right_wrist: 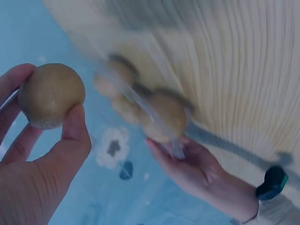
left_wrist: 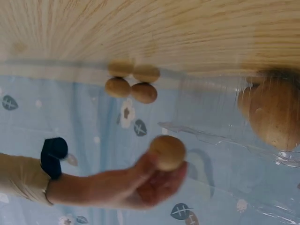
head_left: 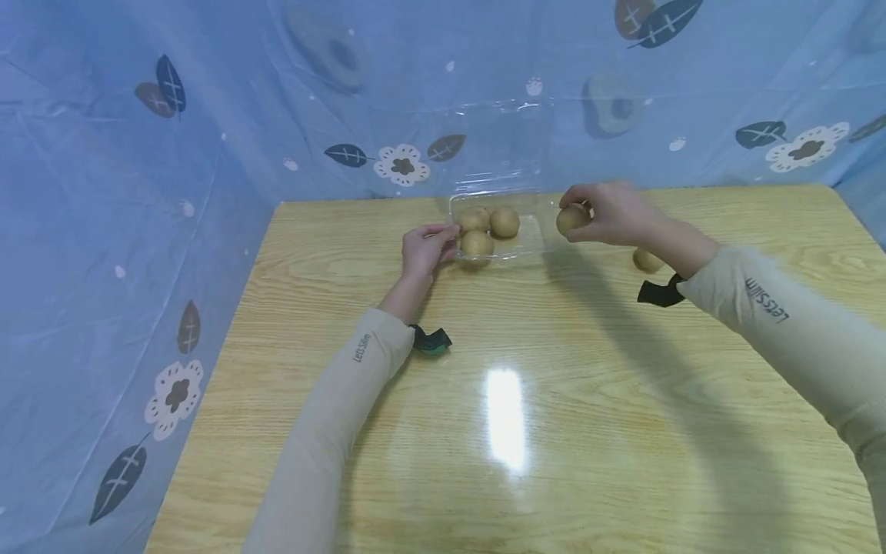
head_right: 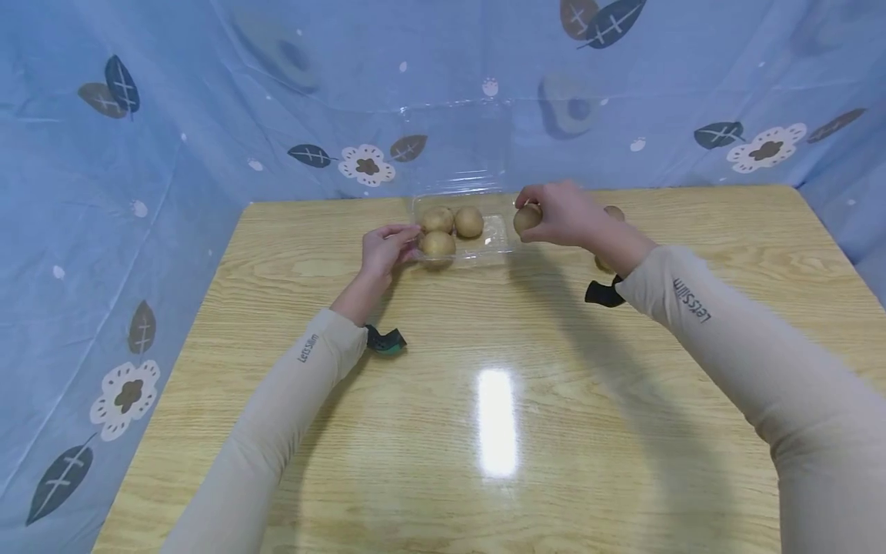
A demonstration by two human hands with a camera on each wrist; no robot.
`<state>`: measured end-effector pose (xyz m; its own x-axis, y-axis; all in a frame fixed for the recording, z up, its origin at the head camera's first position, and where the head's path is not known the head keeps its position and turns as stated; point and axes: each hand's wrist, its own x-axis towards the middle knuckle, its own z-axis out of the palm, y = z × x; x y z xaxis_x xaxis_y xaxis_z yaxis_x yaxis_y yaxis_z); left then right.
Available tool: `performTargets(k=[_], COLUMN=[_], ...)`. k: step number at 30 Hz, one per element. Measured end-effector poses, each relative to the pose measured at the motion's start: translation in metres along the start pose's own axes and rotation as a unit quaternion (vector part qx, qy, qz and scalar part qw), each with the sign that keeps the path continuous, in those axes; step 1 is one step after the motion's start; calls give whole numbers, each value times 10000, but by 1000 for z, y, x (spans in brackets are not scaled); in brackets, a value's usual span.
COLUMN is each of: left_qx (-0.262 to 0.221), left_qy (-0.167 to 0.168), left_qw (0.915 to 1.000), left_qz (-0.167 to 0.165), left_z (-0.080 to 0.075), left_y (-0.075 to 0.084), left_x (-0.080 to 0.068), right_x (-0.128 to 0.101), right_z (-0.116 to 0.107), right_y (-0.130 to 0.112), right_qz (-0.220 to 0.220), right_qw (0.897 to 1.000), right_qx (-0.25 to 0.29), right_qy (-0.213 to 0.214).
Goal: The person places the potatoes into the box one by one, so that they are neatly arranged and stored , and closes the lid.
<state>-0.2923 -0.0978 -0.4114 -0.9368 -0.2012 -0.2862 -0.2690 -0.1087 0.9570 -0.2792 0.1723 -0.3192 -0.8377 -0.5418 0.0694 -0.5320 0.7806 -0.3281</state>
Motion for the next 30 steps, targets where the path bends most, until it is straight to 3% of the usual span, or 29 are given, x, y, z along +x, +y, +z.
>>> performTargets(k=[6, 13, 22, 30], left_qx=[5, -149, -124, -107], left_qy=[-5, -35, -66, -63], left_qw=[10000, 9998, 9999, 9999], left_qz=[-53, -115, -100, -61], left_z=[-1, 0, 1, 0], left_y=[-2, -3, -2, 0], left_x=[0, 1, -1, 1], right_x=[29, 47, 58, 64], right_z=[23, 50, 61, 63], right_y=[-19, -25, -22, -25], right_qz=[-153, -373, -42, 268], right_qw=[9987, 9958, 9919, 9929], right_qx=[454, 797, 1203, 1077], right_qy=[-191, -258, -404, -427])
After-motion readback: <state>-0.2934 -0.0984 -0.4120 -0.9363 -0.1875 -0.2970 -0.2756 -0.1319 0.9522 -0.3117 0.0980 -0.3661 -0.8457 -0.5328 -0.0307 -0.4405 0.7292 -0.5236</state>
